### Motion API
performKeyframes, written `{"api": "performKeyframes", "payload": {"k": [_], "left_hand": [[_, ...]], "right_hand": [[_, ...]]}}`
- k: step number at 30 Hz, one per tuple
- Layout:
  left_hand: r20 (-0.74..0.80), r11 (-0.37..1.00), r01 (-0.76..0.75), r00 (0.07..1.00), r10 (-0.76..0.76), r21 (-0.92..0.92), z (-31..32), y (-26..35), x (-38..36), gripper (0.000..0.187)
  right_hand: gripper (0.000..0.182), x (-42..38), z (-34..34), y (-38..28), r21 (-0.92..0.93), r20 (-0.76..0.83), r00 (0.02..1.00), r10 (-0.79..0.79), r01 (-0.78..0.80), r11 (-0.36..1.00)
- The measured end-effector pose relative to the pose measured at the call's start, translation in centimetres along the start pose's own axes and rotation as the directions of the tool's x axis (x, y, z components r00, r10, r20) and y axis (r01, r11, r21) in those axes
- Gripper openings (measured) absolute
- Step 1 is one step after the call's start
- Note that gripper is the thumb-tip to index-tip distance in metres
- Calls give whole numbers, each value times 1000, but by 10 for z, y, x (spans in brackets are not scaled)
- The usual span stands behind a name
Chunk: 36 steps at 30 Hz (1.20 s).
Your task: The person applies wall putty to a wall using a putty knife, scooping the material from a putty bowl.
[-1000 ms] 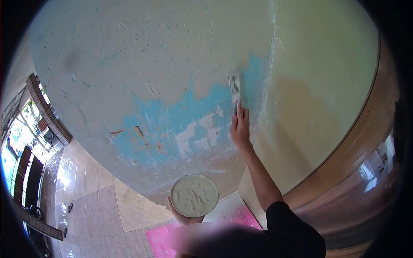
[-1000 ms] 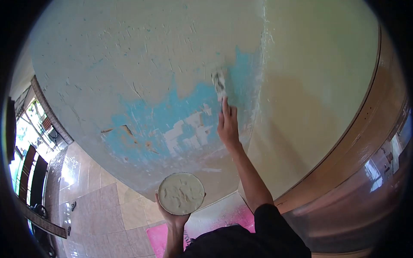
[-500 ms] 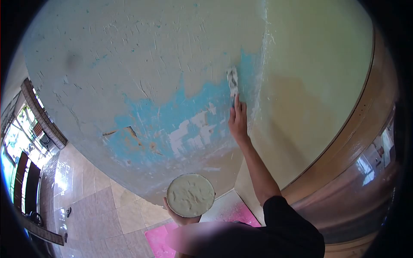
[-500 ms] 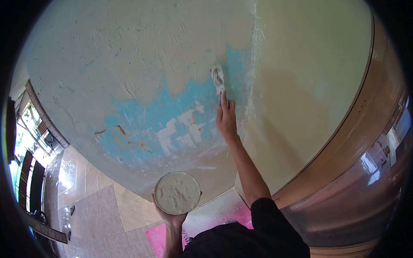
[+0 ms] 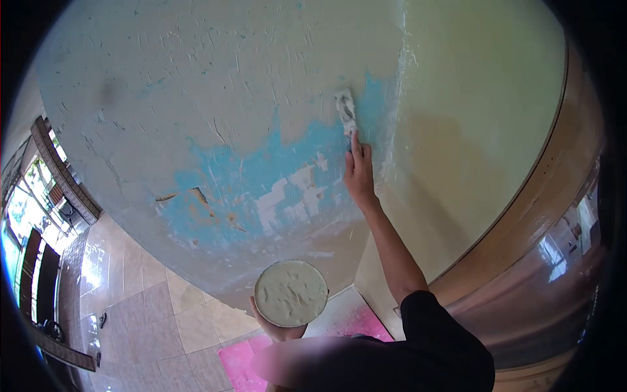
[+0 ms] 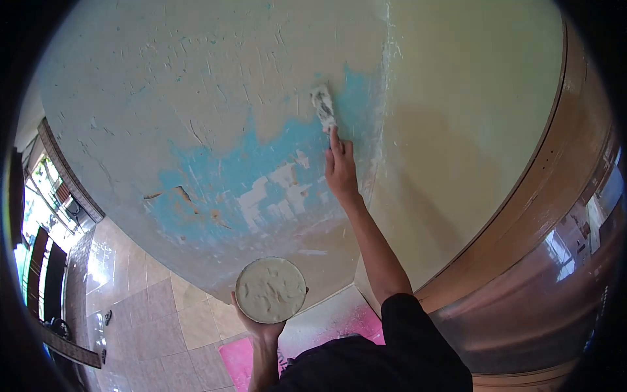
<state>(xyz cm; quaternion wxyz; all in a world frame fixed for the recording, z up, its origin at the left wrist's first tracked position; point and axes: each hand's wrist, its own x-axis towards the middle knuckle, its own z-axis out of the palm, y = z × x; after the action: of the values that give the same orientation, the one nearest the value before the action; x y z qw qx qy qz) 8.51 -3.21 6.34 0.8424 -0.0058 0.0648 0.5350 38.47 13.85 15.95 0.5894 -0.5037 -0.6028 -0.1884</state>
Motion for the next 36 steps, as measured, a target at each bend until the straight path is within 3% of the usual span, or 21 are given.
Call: {"api": "performKeyframes", "payload": {"k": [6,10,12,15,18,21,24,27,29,33,36], "left_hand": [[0,998,-19,1000,19,-56,-4,2,-4,74],[17,999,-51,999,51,1,-3,5,-7,74],[5,998,-56,998,56,4,-1,4,-7,75],[30,998,-52,998,51,33,2,3,-9,74],[-1,999,-42,999,42,-32,0,5,-10,74],[6,999,-52,999,52,6,-2,5,-15,73],[-36,998,-56,998,56,-10,-4,8,-13,73],[-14,998,-56,998,56,-1,-1,6,-12,73],[-13,998,-54,998,55,28,1,5,-12,74],[-10,999,-40,999,40,33,-7,5,-12,74],[-15,997,-42,999,41,-70,-9,7,-14,74]], "right_hand": [[59,-92,18,22,-16,55,998,-4,5,1000],[58,-76,10,13,12,93,995,35,-36,999],[58,-27,8,-10,-5,-61,997,-39,39,999],[57,-8,14,-20,-26,9,999,-30,31,999],[58,-63,28,-10,-41,26,998,58,-57,998],[58,-119,27,7,25,99,994,42,-44,999],[58,-92,19,2,-20,-6,1000,-5,5,1000],[58,-15,8,-30,28,-24,1000,5,-5,1000],[58,-5,12,-37,49,-30,1000,-4,5,999],[58,-63,30,-21,-29,35,999,-21,22,999],[58,-114,32,-5,6,86,996,-1,1,1000]]}}
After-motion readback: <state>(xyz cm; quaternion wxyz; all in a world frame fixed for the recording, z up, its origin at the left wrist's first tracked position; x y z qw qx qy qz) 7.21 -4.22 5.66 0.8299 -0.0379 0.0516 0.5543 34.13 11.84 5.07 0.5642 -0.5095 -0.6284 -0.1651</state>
